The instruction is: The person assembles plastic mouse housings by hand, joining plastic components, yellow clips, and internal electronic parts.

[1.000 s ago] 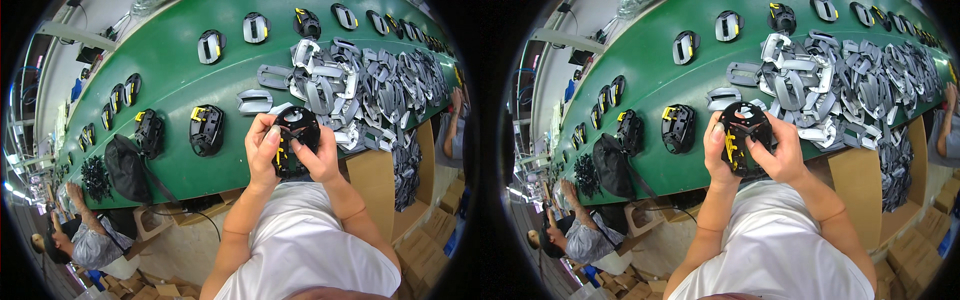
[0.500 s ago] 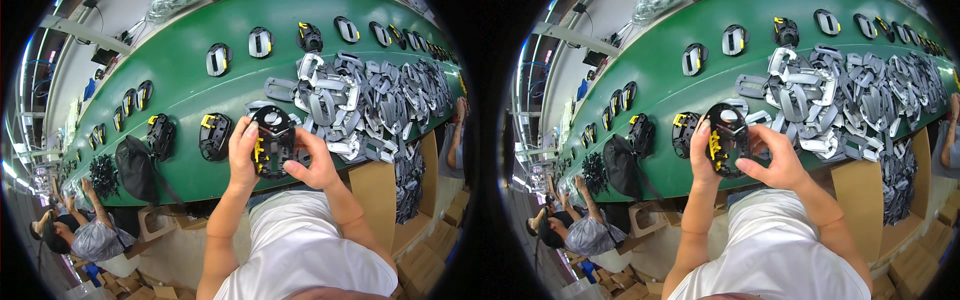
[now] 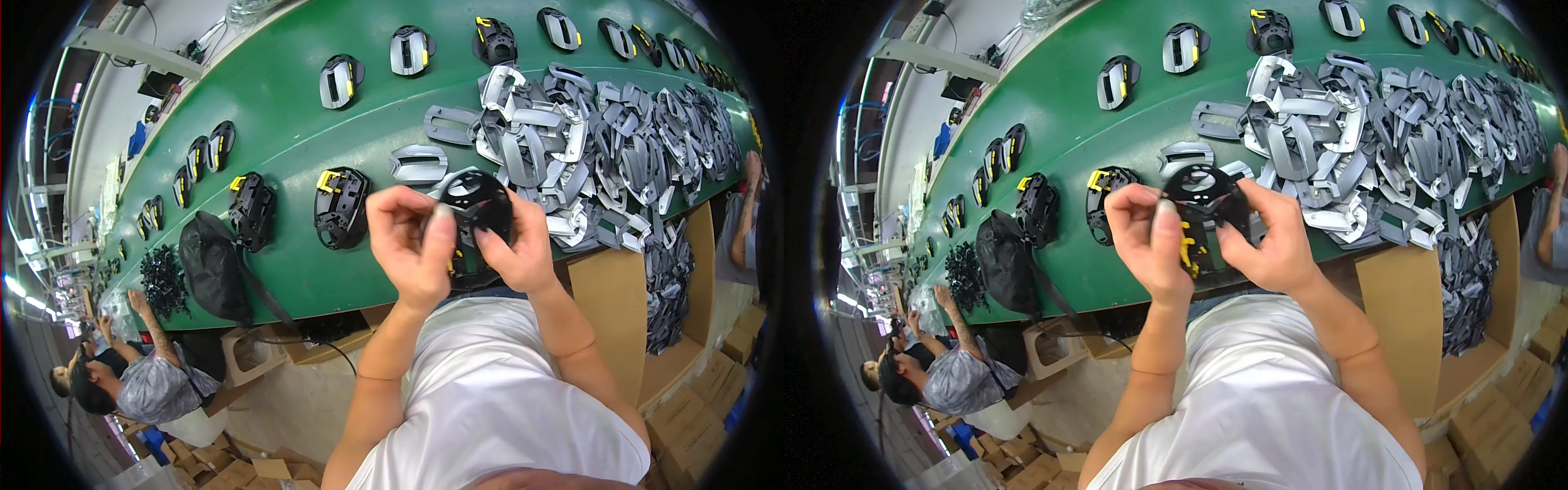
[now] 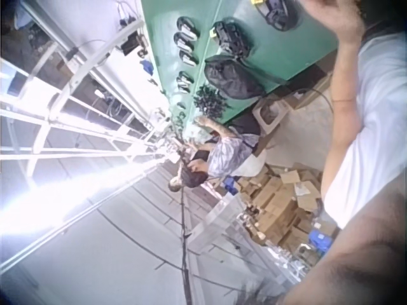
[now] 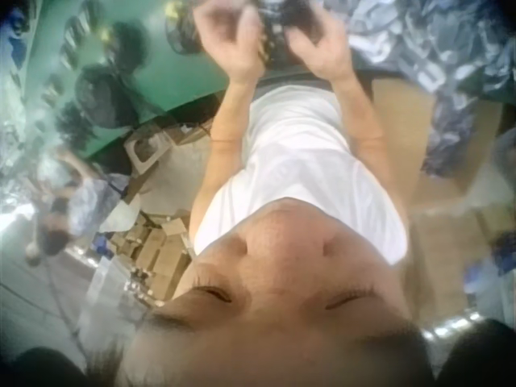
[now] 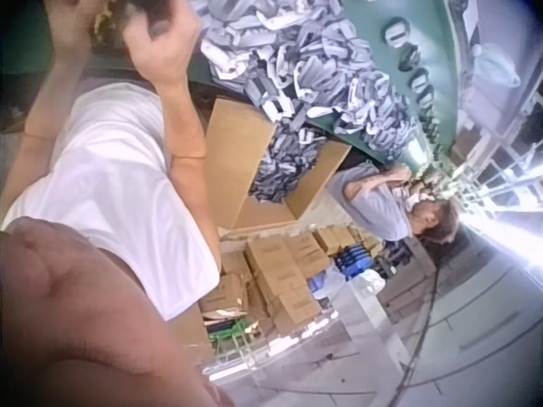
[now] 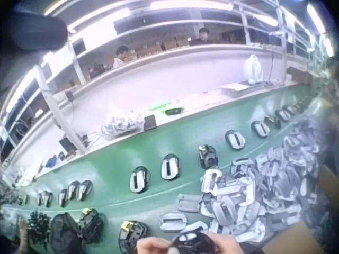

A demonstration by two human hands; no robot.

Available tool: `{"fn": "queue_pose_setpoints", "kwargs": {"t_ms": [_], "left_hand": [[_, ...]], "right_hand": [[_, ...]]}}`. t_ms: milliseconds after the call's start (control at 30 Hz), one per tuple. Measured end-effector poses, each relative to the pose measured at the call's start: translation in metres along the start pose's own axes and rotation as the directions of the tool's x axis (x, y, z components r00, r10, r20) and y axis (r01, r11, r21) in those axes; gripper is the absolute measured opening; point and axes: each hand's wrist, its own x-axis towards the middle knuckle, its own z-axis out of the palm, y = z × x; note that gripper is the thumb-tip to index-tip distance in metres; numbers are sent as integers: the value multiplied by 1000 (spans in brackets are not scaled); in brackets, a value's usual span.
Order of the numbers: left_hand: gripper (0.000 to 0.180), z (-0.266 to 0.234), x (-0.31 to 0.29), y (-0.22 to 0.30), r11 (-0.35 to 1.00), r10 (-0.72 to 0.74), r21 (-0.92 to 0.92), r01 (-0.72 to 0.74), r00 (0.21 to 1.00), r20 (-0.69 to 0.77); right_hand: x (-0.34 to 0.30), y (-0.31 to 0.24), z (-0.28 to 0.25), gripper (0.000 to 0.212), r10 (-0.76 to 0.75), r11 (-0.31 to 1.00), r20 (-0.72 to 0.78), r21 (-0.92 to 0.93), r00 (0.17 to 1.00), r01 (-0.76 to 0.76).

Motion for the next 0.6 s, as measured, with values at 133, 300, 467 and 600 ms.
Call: {"fn": "queue_pose_setpoints", "kwargs": {"t_ms": [133,300,467,600], "left_hand": [[29,-6,-2,-1,985,124,117,-130,991,56],[28,-10,-1,0,995,44,89,-46,999,26],[25,-12,-2,2,996,22,92,-22,1000,-7],[23,-15,-2,-2,991,24,131,-21,1000,-16]], "right_hand": [[2,5,1,18,-69,996,-13,-49,998,69],[2,3,6,18,-29,997,-15,-72,999,28],[4,8,14,18,-48,998,-34,-53,998,46],[4,10,14,16,-43,995,-17,-93,999,42]]}}
